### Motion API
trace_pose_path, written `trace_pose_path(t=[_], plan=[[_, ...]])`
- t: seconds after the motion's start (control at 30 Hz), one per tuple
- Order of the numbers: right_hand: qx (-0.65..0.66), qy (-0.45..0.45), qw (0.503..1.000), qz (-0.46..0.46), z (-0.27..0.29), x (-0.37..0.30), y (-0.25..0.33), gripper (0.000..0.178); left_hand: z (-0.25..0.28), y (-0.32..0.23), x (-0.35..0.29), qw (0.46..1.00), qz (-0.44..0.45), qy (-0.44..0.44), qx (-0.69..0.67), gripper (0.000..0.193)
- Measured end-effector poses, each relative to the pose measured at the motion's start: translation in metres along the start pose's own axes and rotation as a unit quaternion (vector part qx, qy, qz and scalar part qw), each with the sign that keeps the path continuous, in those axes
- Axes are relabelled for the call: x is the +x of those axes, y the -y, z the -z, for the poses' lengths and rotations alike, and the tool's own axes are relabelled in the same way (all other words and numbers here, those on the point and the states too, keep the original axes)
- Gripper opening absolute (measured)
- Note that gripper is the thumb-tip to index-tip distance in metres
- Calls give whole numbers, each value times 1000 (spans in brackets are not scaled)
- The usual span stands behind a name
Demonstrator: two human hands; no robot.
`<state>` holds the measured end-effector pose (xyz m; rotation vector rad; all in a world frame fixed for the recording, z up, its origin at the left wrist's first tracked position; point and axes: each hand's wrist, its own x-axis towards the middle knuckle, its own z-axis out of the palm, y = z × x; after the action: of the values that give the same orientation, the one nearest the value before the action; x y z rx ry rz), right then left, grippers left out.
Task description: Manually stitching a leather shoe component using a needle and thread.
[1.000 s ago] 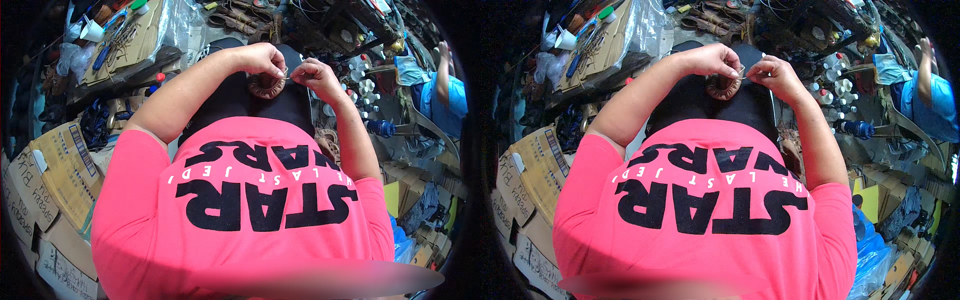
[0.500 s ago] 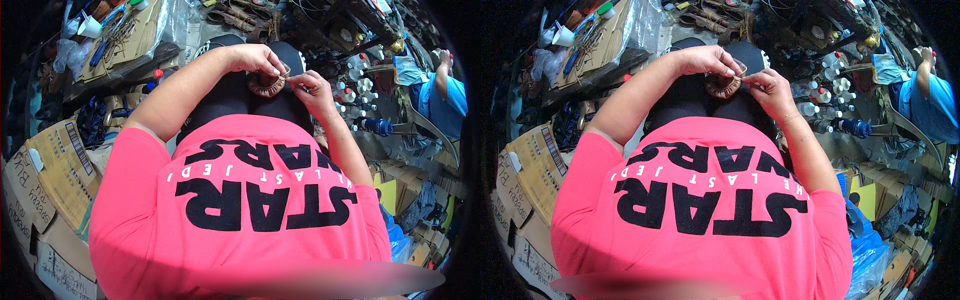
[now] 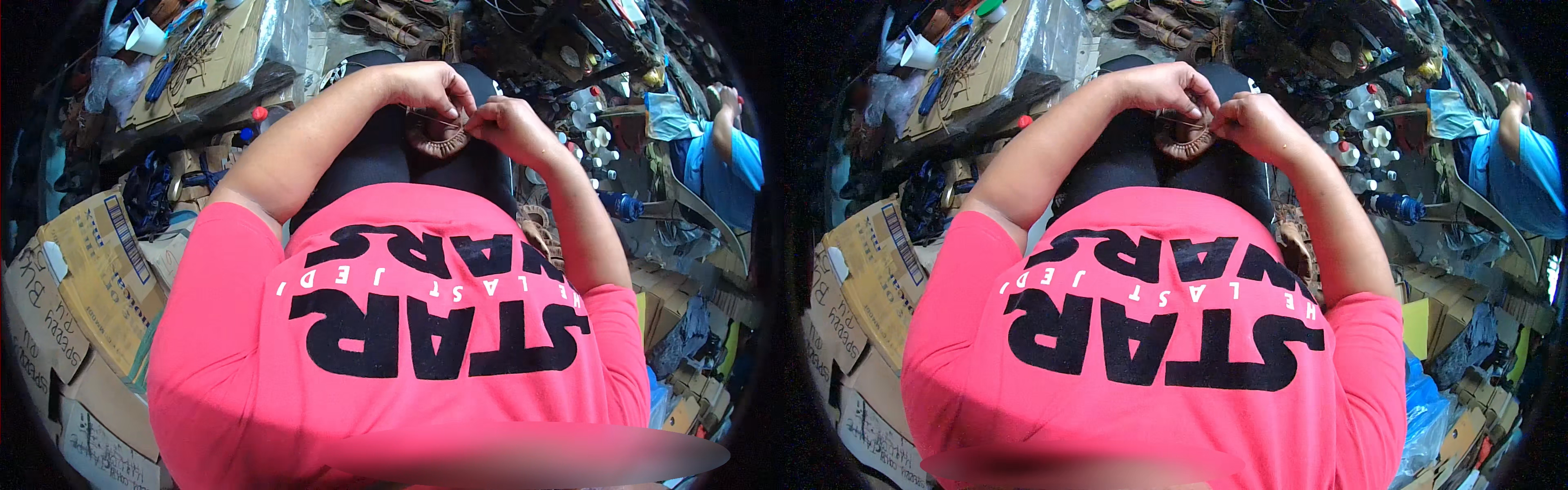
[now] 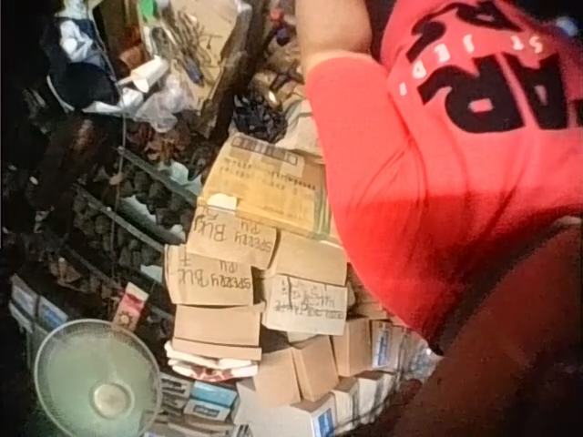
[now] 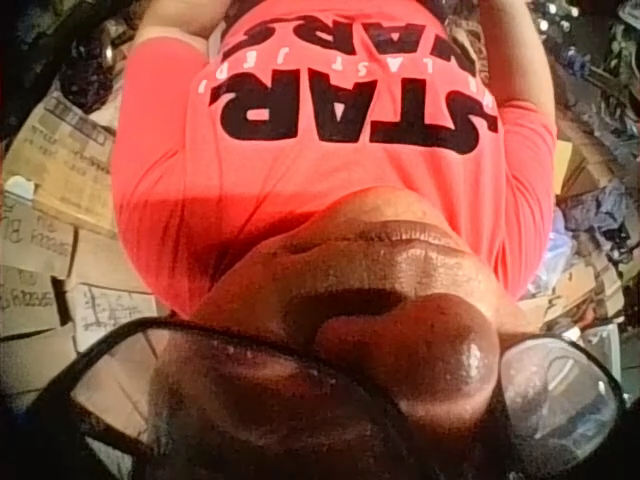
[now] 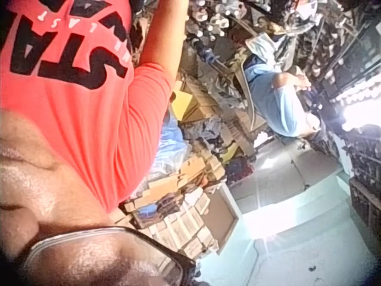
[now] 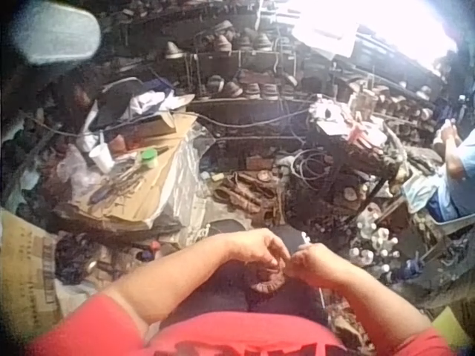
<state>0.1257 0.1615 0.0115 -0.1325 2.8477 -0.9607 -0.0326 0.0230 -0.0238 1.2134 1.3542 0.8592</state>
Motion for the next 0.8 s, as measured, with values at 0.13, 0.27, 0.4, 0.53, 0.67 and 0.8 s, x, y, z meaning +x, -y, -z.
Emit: trace_pose_path(t=[0.13, 0.27, 0.4, 0.53, 0.67, 0.8], plan=[[187, -7, 977, -107, -11, -5, -15, 11, -16, -3, -5, 983, -16, -153, 100, 17], [441, -72, 877, -178, -8, -16, -34, 23, -30, -6, -46, 912, -52, -298, 278, 33], [149, -103, 983, -17, -23, -25, -40, 22, -15, -3, -96, 875, 38, -291, 384, 30], [234, -370, 892, -111, -43, -7, -66, 23, -2, 5, -90, 840, -6, -466, 278, 24], [668, -378, 632, -112, -41, -1, -51, 29, -21, -3, -56, 851, -202, -287, -391, 40], [878, -138, 457, -23, -41, -16, -35, 42, -24, -6, -46, 766, -215, -153, -586, 42]])
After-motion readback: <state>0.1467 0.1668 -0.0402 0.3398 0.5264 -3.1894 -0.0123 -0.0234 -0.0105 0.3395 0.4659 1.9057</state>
